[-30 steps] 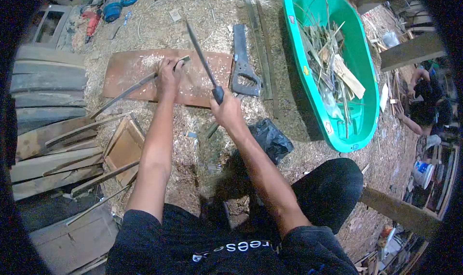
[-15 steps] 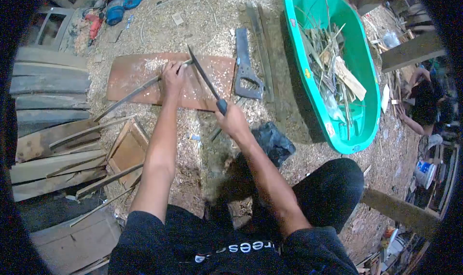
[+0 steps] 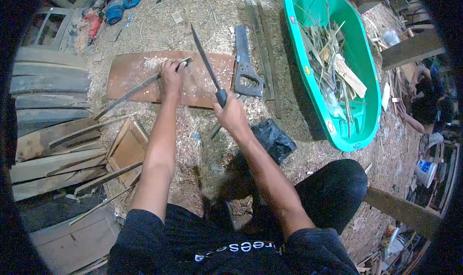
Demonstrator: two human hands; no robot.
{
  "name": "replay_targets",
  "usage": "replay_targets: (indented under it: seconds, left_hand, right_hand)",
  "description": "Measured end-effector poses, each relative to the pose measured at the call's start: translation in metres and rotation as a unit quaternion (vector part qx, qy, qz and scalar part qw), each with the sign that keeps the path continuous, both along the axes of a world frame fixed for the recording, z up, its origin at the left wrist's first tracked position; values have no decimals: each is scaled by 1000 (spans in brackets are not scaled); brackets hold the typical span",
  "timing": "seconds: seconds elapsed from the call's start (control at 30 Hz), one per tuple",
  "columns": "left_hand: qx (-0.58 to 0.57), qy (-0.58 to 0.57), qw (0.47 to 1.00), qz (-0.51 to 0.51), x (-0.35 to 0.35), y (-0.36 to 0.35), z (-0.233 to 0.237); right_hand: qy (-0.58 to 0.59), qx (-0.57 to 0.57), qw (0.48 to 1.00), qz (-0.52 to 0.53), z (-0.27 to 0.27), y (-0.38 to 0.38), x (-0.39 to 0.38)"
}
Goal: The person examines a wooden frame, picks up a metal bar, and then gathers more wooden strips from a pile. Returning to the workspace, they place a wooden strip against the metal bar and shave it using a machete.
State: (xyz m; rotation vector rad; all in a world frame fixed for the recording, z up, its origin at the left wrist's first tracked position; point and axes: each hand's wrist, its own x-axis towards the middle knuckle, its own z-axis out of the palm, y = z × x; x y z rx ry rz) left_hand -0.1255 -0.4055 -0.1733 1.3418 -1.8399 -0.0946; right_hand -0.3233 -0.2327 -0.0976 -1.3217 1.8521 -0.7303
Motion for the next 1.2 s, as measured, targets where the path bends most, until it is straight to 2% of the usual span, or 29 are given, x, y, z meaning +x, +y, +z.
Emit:
replay_targets:
  seconds: [0.03, 0.07, 0.17, 0.2, 0.37, 0.43, 0.47, 0.5, 0.53, 0.57, 0.63, 0.7, 0.73, 0.83, 0.87, 0.97, 1.07, 1.2]
  left_hand:
    - [8, 4, 1000, -3, 1, -2, -1]
    - [15, 8, 1000, -8, 0, -3, 0]
    - [114, -45, 992, -2, 5, -10, 9]
    - [118, -14, 993, -9, 8, -5, 17]
    - [89, 115, 988, -49, -2, -8, 86]
    - [132, 177, 973, -73, -7, -4, 123]
    - [151, 204, 963, -87, -9, -2, 142]
    - [102, 195, 970, -99, -11, 0, 159]
    - [54, 187, 975, -111, -13, 5, 173]
    - [7, 179, 976, -123, -15, 10, 186]
    - [30, 219, 964, -149, -19, 19, 210]
    - [46, 263, 948, -174, -22, 35, 237]
    - [16, 255, 949, -182, -22, 41, 248]
    - [0, 329, 922, -203, -31, 63, 285]
    - [-1, 332, 924, -188, -34, 70, 299]
    - [-13, 362, 907, -214, -29, 57, 299]
    - [-34, 379, 903, -197, -22, 71, 318]
    - [-130, 365, 910, -146, -8, 89, 350]
  right_hand:
    - [5, 1, 1000, 5, 2, 1, 0]
    - [63, 11, 997, 51, -29, 4, -1]
    - [64, 18, 996, 51, -14, 4, 0]
    - [-2, 51, 998, 30, 0, 4, -3]
    - [145, 6, 989, 11, -9, 18, -20]
    - [171, 19, 985, -25, -20, 16, -26]
    - [226, -69, 971, -21, -34, 16, -34]
    - [281, -158, 946, -20, -41, 10, -42]
    - [313, -227, 921, -49, -24, 2, -41]
    - [243, -267, 932, -31, -8, -14, -42]
    - [103, -339, 935, 11, 37, -61, -48]
    - [-16, -350, 934, 70, 130, -82, -35]
    - [-66, -338, 935, 80, 168, -91, -29]
    - [-218, -329, 904, 162, 242, -108, -16]
    - [-197, -315, 907, 201, 262, -106, -15]
    - [-278, -273, 892, 228, 291, -103, -8]
    - [-417, -237, 838, 262, 303, -107, 2]
    - [-416, -237, 837, 265, 337, -95, 30]
